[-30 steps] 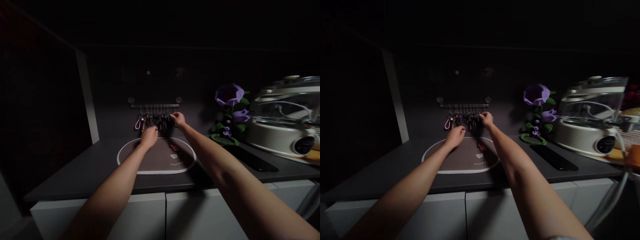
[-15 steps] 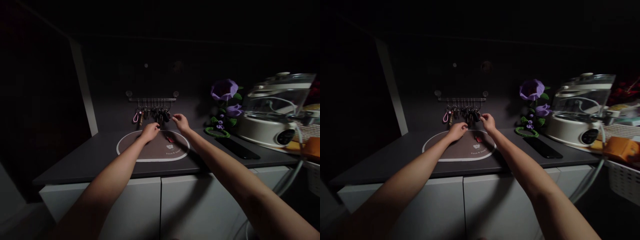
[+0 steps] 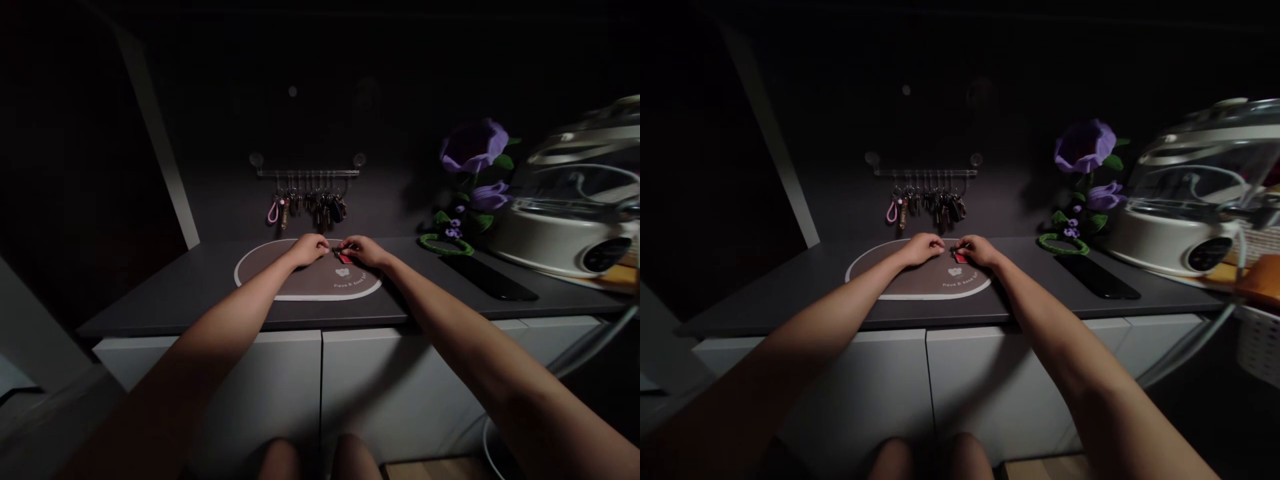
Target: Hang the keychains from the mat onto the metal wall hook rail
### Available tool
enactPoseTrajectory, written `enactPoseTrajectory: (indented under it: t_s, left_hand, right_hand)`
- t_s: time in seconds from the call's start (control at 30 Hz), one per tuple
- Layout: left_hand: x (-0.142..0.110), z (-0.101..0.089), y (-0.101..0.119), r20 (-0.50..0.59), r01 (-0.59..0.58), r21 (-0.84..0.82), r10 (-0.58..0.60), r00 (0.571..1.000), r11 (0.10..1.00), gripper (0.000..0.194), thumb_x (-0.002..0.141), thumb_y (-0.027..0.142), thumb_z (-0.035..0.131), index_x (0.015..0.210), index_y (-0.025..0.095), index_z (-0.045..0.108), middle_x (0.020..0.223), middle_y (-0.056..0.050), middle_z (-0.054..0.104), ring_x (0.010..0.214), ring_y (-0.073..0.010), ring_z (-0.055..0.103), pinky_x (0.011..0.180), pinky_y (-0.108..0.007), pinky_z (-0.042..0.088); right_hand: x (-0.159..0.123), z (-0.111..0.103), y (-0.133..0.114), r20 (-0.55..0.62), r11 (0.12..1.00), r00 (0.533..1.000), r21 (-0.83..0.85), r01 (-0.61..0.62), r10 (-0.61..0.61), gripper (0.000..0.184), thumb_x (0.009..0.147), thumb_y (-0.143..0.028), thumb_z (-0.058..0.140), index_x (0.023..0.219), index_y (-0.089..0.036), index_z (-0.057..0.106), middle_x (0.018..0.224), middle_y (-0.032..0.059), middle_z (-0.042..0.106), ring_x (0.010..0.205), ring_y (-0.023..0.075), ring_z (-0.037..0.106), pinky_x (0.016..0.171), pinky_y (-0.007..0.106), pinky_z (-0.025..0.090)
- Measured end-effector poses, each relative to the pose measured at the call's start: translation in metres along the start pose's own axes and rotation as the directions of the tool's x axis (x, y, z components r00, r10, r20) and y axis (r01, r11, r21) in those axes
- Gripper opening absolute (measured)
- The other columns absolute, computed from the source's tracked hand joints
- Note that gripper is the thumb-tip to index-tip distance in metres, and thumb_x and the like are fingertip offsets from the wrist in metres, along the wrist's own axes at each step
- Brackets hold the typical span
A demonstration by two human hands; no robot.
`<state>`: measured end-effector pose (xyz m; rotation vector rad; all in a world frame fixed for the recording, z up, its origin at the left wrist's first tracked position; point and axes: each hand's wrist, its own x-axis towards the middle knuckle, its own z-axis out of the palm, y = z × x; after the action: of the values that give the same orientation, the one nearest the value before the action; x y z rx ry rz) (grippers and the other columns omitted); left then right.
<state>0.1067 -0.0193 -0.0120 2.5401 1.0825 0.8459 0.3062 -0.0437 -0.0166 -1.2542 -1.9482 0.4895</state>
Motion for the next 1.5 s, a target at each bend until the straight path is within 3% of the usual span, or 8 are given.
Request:
enactPoseTrajectory:
  t_s: [0.23, 0.53, 0.87, 1.2, 1.37, 1.5]
  left_hand:
    - [0.0, 0.003, -0.002, 0.05, -0.032, 0.02, 0.031, 0.998, 0.999, 0.023, 0.075, 0.024, 0.054, 0.092, 0.014, 0.067, 0.086, -0.004, 0.067, 0.077, -0.0143, 0.059, 0.071, -0.024, 0.043]
    - [-0.001, 0.004, 0.0, 0.046, -0.06, 0.044, 0.058, 0.997, 0.997, 0.024, 0.076, 0.024, 0.054, 0.094, 0.015, 0.066, 0.092, -0.005, 0.068, 0.084, -0.0154, 0.059, 0.077, -0.025, 0.043]
    - [-0.001, 0.002, 0.007, -0.023, -0.139, -0.02, 0.139, 0.99, 0.99, 0.023, 0.08, 0.023, 0.05, 0.095, 0.014, 0.065, 0.095, -0.006, 0.067, 0.085, -0.0157, 0.058, 0.077, -0.026, 0.042]
    - [0.001, -0.001, 0.015, -0.192, -0.077, -0.331, 0.013, 0.981, 0.941, 0.018, 0.077, 0.024, 0.052, 0.079, 0.01, 0.063, 0.07, -0.002, 0.061, 0.065, -0.0102, 0.051, 0.064, -0.023, 0.038]
    - [0.004, 0.002, 0.015, -0.157, -0.02, -0.633, -0.104, 0.982, 0.774, 0.014, 0.073, 0.024, 0.056, 0.075, 0.01, 0.06, 0.063, 0.001, 0.057, 0.057, -0.0075, 0.047, 0.06, -0.022, 0.037]
    - [0.004, 0.003, 0.017, -0.141, -0.009, -0.75, -0.147, 0.979, 0.661, 0.02, 0.07, 0.028, 0.061, 0.077, 0.01, 0.06, 0.065, 0.0, 0.059, 0.058, -0.0076, 0.05, 0.062, -0.022, 0.04]
  right_hand:
    - [0.005, 0.002, -0.001, 0.079, 0.997, 0.995, -0.05, 0.062, -0.058, 0.012, 0.066, -0.026, 0.061, 0.07, -0.017, 0.067, 0.07, 0.0014, 0.064, 0.065, 0.0121, 0.052, 0.066, 0.024, 0.039]
    - [0.006, 0.002, -0.005, 0.033, 0.976, 0.993, -0.185, 0.113, -0.109, 0.016, 0.068, -0.032, 0.059, 0.065, -0.017, 0.064, 0.07, 0.0026, 0.061, 0.065, 0.0127, 0.05, 0.065, 0.023, 0.036]
    - [0.004, 0.006, -0.016, 0.014, 0.993, 0.999, 0.109, 0.035, -0.036, 0.035, 0.066, -0.048, 0.06, 0.073, -0.014, 0.06, 0.062, -0.0003, 0.056, 0.059, 0.0094, 0.046, 0.06, 0.023, 0.037]
    - [0.001, 0.007, -0.029, -0.061, 0.918, 0.998, 0.394, 0.043, -0.02, 0.037, 0.06, -0.047, 0.068, 0.076, -0.014, 0.059, 0.073, 0.0021, 0.06, 0.067, 0.0108, 0.052, 0.069, 0.026, 0.04]
    - [0.001, 0.007, -0.03, -0.09, 0.869, 0.996, 0.491, 0.066, -0.025, 0.032, 0.061, -0.04, 0.07, 0.076, -0.014, 0.061, 0.074, 0.0011, 0.061, 0.07, 0.0105, 0.053, 0.074, 0.027, 0.041]
    - [0.0, 0.007, -0.031, -0.093, 0.828, 0.995, 0.555, 0.081, -0.036, 0.029, 0.059, -0.035, 0.072, 0.077, -0.015, 0.061, 0.075, -0.0001, 0.062, 0.071, 0.0101, 0.054, 0.077, 0.028, 0.041]
